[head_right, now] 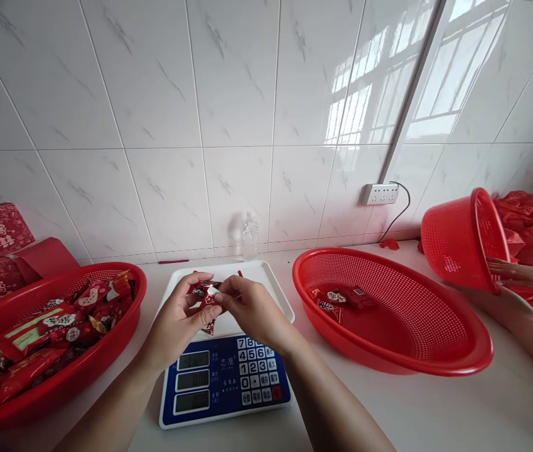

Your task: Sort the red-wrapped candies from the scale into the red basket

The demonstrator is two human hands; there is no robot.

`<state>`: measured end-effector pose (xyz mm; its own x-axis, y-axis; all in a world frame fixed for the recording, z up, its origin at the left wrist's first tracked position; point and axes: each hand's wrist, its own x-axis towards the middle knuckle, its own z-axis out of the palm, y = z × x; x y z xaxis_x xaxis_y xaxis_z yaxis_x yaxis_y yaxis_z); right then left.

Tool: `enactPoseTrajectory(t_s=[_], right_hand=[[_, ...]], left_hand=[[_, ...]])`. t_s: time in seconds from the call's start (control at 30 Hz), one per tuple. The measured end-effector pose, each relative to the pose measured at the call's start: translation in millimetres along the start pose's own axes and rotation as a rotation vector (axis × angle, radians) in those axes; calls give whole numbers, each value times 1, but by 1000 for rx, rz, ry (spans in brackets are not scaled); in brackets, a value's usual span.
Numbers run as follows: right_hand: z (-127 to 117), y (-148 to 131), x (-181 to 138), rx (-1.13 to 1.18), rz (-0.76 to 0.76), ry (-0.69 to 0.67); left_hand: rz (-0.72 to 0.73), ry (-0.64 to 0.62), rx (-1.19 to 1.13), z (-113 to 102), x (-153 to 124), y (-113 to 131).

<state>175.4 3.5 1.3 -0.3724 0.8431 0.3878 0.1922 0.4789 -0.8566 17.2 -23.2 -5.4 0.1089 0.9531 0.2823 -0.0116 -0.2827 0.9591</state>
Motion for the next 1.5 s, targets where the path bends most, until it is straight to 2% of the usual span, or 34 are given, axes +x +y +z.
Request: enactPoseTrajectory(t_s=[0.1, 0.2, 0.33, 0.4, 0.47, 0.53, 0.63, 0.8, 0.97, 1.13, 1.23, 1.3, 1.37, 1.43, 1.5], right_hand=[[-7, 0, 1, -17, -1, 47], [-19, -2, 2, 14, 8, 178], [-32, -3, 5, 139, -10, 451], [-35, -2, 6, 199, -7, 535], [-37, 0, 7, 255, 0, 561], [-36, 3, 9, 287, 15, 525], [-26, 12, 14, 227, 74, 400], [3, 31, 18, -202, 146, 289], [12, 29, 14, -601, -6, 207], [17, 23, 6, -625, -224, -92], [22, 28, 6, -674, -219, -152], [22, 30, 8, -667, -195, -99], [20, 30, 9, -566, -159, -19], [17, 26, 8, -323, -89, 40], [15, 19, 5, 41, 6, 11]], left_hand=[[38, 79, -69, -5, 5, -2], [51, 187, -73, -13, 14, -7], [52, 180, 41, -18, 20, -19], [73, 181, 111, -17, 20, -24], [93, 195, 145, -16, 19, -26], [115, 229, 137, -15, 18, -26], [139, 294, 108, -19, 19, -20], [181, 358, 111, -25, 19, -11], [175, 351, 118, -27, 18, -9], [189, 347, 172, -27, 19, -11], [194, 327, 197, -26, 18, -11], [190, 306, 205, -25, 18, -12], [185, 282, 193, -24, 17, -12], [188, 246, 161, -21, 15, -11], [235, 216, 138, -17, 11, -9]])
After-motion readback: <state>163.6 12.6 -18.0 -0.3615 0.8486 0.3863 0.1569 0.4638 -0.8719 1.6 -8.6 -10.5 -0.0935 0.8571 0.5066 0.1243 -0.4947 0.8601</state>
